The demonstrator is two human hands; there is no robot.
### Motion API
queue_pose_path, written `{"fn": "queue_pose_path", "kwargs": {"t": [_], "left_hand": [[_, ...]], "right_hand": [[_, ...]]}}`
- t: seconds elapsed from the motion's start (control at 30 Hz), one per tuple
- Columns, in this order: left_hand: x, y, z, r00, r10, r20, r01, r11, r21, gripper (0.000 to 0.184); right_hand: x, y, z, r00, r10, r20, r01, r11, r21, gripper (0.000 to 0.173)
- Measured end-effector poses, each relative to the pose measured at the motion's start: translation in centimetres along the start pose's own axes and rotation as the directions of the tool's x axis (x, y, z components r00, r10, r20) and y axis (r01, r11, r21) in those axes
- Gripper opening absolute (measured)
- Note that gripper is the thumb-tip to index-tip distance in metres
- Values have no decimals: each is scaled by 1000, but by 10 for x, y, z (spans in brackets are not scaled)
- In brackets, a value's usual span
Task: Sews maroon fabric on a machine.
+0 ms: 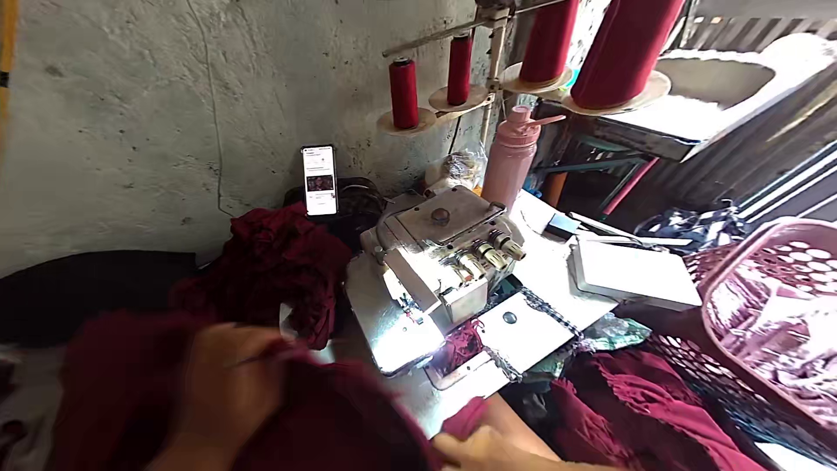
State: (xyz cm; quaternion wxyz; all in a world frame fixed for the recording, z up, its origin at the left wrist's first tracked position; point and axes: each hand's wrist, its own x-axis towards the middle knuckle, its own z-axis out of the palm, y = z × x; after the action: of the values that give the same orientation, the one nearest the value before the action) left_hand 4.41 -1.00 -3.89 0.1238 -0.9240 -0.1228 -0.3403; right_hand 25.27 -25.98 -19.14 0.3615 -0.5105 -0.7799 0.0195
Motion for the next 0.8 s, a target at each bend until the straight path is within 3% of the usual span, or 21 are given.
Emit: {"fn": "queue_pose_path", "kwargs": {"t": [0.03,0.1,0.17,0.23,0.27,0.33,0.37,0.43,0.5,0.53,0.7,0.8], "left_hand": [[2,28,47,999,19,43,-14,994,-112,32],[5,74,115,987,48,155,2,951,-311,36],[10,97,138,969,15,246,88,911,-403,37],[14,101,139,962,-20,273,142,889,-435,37],[15,100,138,958,-30,285,159,882,-443,37],[18,96,136,952,-46,302,189,865,-464,35],[19,95,136,951,-49,306,196,859,-472,34],[19,95,136,952,-56,301,202,854,-480,33],[20,96,135,955,-65,289,199,863,-465,33],[20,97,134,955,-69,287,196,876,-440,33],[21,127,122,962,-158,224,183,979,-94,37],[8,128,133,974,-177,142,195,973,-122,39]], "right_hand": [[-34,15,13,984,148,97,-147,989,-21,4],[-89,31,25,826,482,292,-489,871,-52,13],[-120,35,23,638,677,366,-712,700,-56,24],[-125,31,-3,554,725,409,-789,614,-19,21],[-118,31,-24,551,703,449,-792,610,18,20],[-89,41,-68,631,611,478,-730,676,101,17],[-73,46,-82,718,573,394,-666,731,150,15],[-38,61,-82,847,529,53,-529,830,178,17],[4,73,-69,827,518,-219,-472,851,229,26],[21,77,-63,811,518,-272,-459,852,252,28],[59,80,-33,754,595,-279,-456,779,430,21],[59,82,-29,687,637,-350,-361,717,596,11]]}}
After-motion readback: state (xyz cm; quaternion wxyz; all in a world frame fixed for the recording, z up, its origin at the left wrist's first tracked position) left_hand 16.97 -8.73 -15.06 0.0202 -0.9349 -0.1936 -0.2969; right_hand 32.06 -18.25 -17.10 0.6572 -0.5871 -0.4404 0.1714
